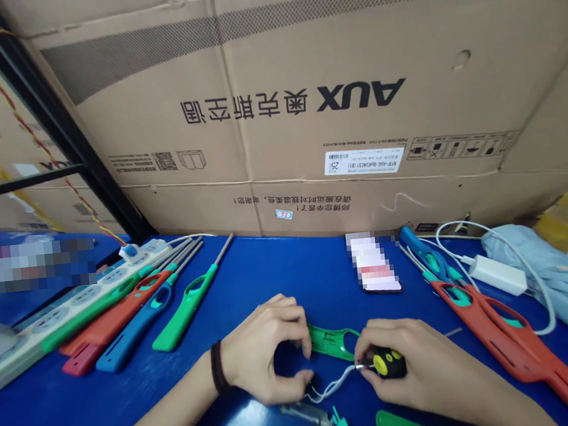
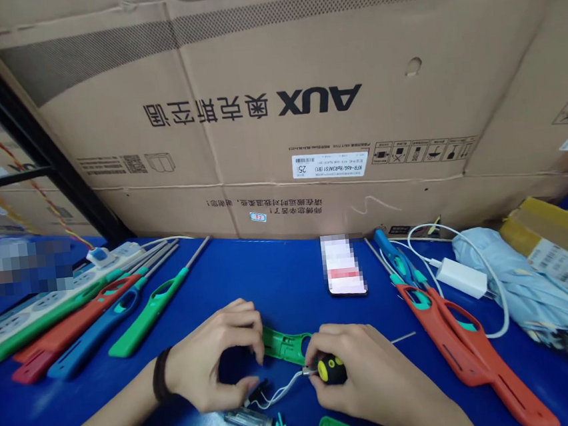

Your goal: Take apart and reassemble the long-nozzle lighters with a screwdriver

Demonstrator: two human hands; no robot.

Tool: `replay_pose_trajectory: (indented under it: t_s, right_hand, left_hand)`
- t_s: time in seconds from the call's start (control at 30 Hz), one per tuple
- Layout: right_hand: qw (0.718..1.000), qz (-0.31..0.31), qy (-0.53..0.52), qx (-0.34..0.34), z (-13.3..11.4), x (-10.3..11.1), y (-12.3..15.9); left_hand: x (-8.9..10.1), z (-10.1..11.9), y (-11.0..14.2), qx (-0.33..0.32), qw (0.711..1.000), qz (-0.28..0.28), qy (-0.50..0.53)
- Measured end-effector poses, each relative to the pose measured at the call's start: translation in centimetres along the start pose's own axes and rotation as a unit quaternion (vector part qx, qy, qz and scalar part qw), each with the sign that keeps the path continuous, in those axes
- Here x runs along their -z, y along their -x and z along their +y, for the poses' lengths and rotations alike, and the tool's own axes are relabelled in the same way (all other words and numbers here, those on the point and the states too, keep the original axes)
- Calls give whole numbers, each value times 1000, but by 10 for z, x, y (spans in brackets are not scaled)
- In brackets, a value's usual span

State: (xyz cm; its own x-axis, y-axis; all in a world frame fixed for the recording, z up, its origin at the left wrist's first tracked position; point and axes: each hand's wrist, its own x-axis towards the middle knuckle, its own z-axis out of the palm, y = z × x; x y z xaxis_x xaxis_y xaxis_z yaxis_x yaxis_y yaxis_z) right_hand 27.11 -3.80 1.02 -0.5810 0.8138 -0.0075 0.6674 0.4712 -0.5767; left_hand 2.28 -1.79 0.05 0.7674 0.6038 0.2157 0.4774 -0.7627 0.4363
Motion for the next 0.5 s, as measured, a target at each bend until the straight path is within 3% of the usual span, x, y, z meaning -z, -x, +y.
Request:
replay_pose_trajectory:
  t_s: [0.23, 0.5]
  right_hand:
    - [1000, 13, 5, -5, 3, 1, 1]
    - [999, -11, 34, -40, 2, 3, 1]
  left_hand:
    - [-11, -4, 0, 4, 1000, -20, 6]
    - [-8, -4, -3, 16, 1000, -2, 21]
